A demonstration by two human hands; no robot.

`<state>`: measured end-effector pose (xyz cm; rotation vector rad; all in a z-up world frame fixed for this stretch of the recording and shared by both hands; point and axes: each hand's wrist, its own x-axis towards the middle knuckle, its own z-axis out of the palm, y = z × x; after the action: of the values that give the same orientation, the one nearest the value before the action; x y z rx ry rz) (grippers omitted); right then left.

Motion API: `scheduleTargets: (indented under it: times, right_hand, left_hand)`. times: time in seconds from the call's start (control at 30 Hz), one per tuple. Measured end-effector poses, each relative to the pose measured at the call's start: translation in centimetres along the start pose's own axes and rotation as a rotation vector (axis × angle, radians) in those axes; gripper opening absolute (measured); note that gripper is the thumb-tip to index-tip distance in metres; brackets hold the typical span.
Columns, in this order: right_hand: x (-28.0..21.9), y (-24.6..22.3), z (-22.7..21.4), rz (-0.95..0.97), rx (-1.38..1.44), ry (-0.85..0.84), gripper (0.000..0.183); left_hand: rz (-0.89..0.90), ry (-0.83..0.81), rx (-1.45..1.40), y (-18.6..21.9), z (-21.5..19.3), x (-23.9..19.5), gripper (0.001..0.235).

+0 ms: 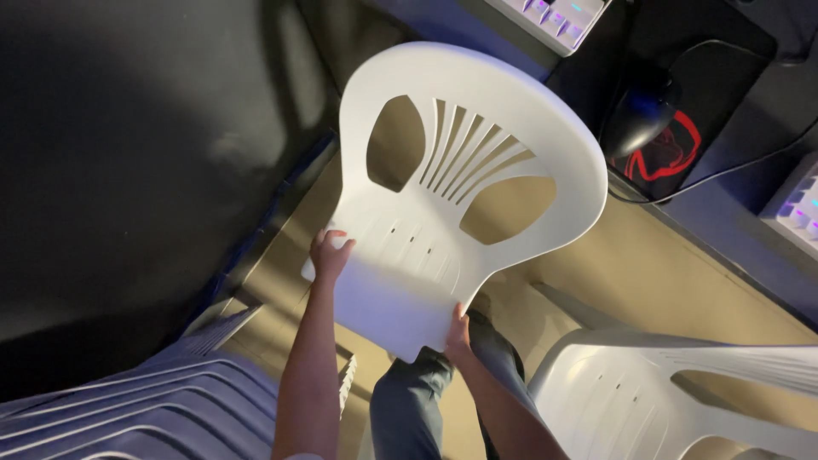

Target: The person wipes the seat and backrest of several white plastic chairs using a cloth. They move between chairs, lifting and repositioning them to access different surfaces for cleaning.

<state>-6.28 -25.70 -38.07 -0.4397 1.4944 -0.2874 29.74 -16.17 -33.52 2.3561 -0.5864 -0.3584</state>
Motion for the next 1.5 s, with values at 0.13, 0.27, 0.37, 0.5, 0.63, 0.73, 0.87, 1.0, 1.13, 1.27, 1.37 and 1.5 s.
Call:
scheduleTargets:
  times: [0.13, 0.27, 0.37, 0.5, 0.63, 0.73, 0.87, 1.0, 1.13, 1.27, 1.37, 1.5]
  right_hand:
    - [5.8, 2.2, -3.3, -0.036, -0.389, -0.01, 0.074]
    - [8.7, 0.2, -2.9, -0.16, -0.987, 0.121, 0.077]
    - [3.3, -4.6, 0.7, -0.365, -1.203, 0.254, 0.073]
    - [-5.0, -9.8, 6.3, -0.858, -1.064, 0.053, 0.073]
    - [-14.8, -12.1, 11.5, -1.234, -1.056, -0.27, 0.063]
    - [-24.7, -13.1, 15.4, -0.999, -1.12, -0.569, 0.061]
    - [-35.6, -10.5, 17.5, -1.035, -1.155, -0.927, 0.052]
    - [-46.7, -7.6, 18.4, -0.941, -1.086, -1.369, 0.048]
    - [-55.8, -4.5, 18.0, -0.938, -1.106, -1.64, 0.048]
    - [-59.4, 0.6, 20.2, -1.17, -1.132, -1.891, 0.045]
    - [-59.6, 6.0, 23.8, -1.397, -1.193, -1.932, 0.046]
    - [-59.2, 13.1, 30.3, -1.713, -1.225, -1.828, 0.055]
  left_hand:
    - [-0.092, -0.045, 0.091, 0.9, 1.4, -1.1, 0.044]
    - [-0.262, -0.24, 0.116, 4.7, 1.4, -3.1, 0.057]
    - [-0.259, -0.328, 0.092, 8.1, 0.0, -6.1, 0.059]
    - [-0.207, -0.32, 0.012, 11.8, -2.8, -10.2, 0.056]
    - [-0.213, -0.186, -0.102, 18.1, -11.2, -15.3, 0.052]
    - [-0.226, -0.072, -0.162, 20.8, -18.0, -19.5, 0.049]
    - [-0.113, 0.282, -0.319, 23.9, -27.8, -27.3, 0.046]
    - [-0.269, 0.453, -0.481, 29.8, -39.1, -34.9, 0.052]
    - [-0.239, 0.676, -0.293, 31.5, -45.0, -42.8, 0.047]
    - [-0.471, 0.964, -0.446, 29.0, -46.8, -49.1, 0.024]
    - [-0.542, 1.168, -0.42, 24.9, -47.2, -52.2, 0.02]
    - [-0.669, 1.288, -0.361, 18.0, -47.7, -53.4, 0.044]
